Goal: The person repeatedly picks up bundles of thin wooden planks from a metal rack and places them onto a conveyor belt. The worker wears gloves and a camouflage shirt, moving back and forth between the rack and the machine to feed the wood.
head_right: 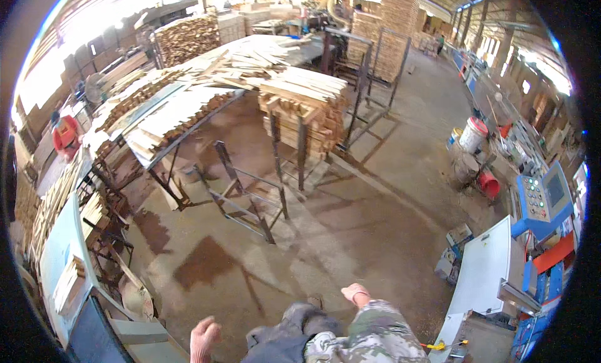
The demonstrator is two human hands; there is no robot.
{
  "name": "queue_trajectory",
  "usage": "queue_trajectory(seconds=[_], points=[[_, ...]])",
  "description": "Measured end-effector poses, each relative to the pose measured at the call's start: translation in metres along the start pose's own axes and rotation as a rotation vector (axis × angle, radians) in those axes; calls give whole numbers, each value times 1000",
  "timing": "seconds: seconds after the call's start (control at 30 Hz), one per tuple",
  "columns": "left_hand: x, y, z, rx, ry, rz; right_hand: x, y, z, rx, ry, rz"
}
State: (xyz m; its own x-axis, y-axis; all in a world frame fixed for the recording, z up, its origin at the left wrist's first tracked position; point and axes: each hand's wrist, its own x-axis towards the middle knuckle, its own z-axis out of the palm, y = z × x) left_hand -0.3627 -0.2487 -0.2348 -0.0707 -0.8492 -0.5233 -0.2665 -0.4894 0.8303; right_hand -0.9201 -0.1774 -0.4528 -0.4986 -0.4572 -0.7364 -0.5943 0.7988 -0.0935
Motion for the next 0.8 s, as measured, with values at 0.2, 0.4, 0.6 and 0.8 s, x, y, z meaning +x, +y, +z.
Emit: queue_trajectory(seconds=[0.2,0.4,0.6,0.8], points=[[86,155,203,-96,-261,151,31,138,-32,259,76,130],[180,229,308,75,-519,143,60,128,-37,925,-149,223],[306,271,367,17,-464,145,124,82,-96,828,-208,173],[465,325,453,-247,-251,123,245,66,-193,771,-231,83]])
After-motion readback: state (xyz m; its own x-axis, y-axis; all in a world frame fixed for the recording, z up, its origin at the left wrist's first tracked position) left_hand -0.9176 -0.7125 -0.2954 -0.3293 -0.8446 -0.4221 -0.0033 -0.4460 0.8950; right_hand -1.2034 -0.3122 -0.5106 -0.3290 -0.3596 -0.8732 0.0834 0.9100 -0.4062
